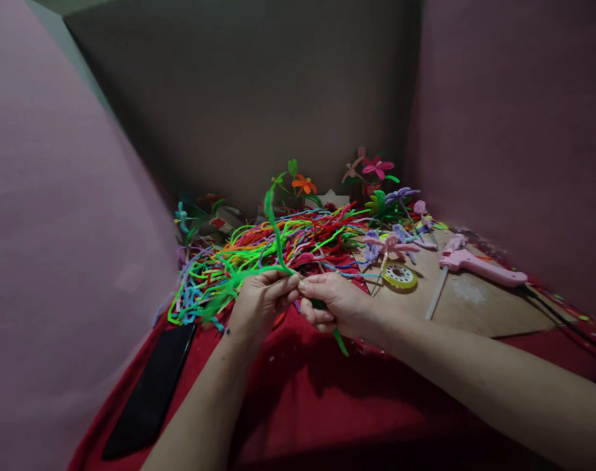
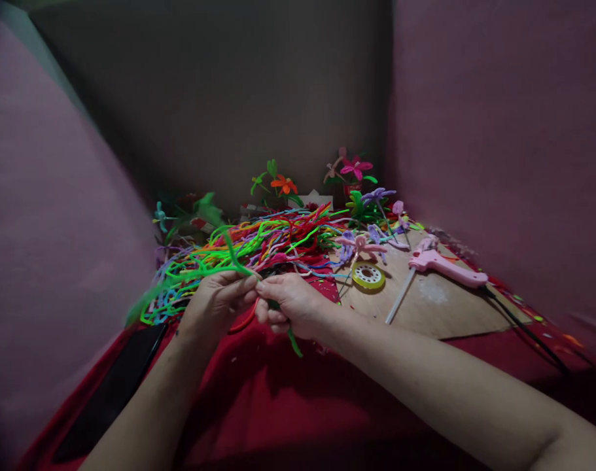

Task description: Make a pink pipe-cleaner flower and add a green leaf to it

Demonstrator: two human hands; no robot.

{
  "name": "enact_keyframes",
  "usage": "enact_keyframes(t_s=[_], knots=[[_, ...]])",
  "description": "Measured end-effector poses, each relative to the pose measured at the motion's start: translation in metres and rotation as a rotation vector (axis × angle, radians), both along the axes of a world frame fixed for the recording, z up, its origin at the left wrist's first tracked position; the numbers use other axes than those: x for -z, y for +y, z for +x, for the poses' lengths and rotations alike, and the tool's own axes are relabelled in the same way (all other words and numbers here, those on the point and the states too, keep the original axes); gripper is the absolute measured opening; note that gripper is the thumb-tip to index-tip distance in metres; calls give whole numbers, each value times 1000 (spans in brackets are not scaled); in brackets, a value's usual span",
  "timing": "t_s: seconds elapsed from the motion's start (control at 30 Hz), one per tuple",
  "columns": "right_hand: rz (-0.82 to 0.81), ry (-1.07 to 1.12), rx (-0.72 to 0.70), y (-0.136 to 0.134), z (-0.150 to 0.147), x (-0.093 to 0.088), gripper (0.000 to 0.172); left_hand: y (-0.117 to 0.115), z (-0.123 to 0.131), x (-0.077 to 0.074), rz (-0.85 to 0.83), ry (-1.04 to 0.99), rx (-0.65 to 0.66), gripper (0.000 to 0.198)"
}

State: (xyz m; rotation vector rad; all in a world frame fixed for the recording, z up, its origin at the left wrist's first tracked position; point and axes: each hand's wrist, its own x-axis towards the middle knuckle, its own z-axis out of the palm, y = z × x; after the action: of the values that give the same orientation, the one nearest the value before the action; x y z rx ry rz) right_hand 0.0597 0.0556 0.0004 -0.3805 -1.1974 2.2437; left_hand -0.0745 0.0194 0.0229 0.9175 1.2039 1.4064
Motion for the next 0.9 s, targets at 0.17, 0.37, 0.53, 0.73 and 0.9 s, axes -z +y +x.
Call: enact_keyframes(t_s=[0.17, 0.37, 0.53, 0.73, 0.9], knots=[[-8, -60, -2, -7, -4, 7, 15, 3, -1, 0, 75, -60, -100, 25], [-95, -23, -98, -11, -3, 18, 12, 8, -10, -1, 120, -88, -133, 20], [-87, -179, -107, -14, -2, 20, 14, 11, -18, 2, 124, -63, -131, 17], [-18, -273, -41, -16, -5, 22, 15, 10, -18, 6, 169, 40, -94, 18], [-79, -204, -1, -17, -6, 19, 14, 9, -18, 5, 191, 93, -136, 19]])
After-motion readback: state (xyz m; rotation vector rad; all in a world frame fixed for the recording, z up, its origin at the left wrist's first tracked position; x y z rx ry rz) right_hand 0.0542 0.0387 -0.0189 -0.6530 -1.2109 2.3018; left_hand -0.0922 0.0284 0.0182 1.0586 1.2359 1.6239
